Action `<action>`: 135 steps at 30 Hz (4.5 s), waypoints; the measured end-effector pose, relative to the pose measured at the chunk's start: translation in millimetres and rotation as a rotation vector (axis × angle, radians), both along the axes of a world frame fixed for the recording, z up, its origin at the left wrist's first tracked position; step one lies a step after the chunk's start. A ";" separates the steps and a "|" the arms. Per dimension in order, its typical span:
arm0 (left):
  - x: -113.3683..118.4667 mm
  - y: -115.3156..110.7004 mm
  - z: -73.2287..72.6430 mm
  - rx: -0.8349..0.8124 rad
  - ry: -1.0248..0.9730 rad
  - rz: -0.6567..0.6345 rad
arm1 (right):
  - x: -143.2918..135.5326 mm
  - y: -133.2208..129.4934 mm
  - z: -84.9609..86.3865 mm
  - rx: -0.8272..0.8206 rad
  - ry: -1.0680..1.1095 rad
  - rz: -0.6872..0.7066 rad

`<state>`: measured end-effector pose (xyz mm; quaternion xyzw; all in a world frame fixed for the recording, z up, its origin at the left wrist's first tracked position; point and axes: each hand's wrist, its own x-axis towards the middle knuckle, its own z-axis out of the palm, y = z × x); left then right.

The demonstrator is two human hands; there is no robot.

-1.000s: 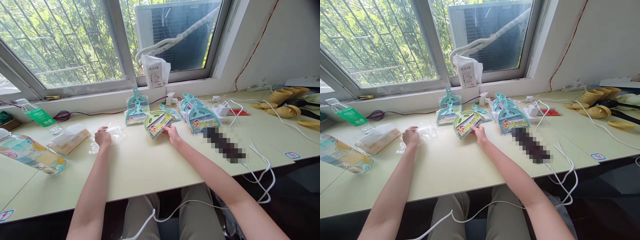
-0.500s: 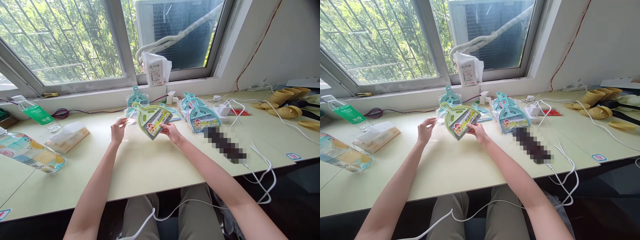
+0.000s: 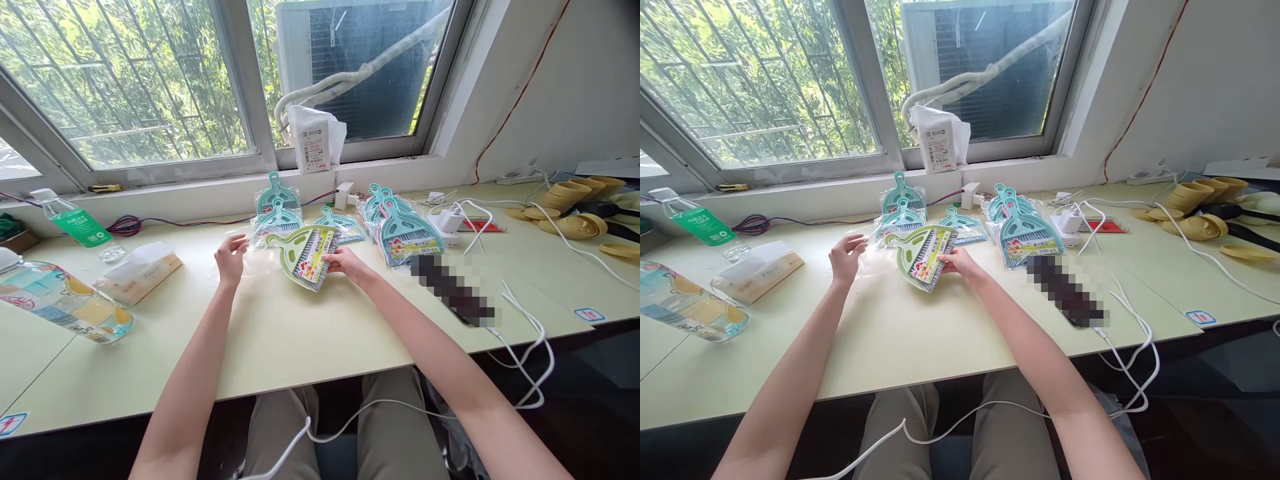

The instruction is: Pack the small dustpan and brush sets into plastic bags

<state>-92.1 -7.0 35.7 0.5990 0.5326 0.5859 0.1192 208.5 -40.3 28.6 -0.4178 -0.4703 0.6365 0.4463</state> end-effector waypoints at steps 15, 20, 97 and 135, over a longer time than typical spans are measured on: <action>20.7 -4.4 -1.4 -0.006 0.352 -0.151 | -7.9 -9.1 4.9 0.002 0.048 0.095; 38.2 -16.3 10.2 -0.020 0.201 -0.371 | -13.3 -10.3 2.0 0.006 0.087 0.057; 118.9 -48.9 -17.6 -0.234 -0.273 -0.209 | -38.4 -18.9 -5.7 0.121 0.343 -0.253; 114.6 -68.5 8.7 0.164 0.802 -0.044 | -48.4 -26.3 -8.2 0.159 0.150 -0.024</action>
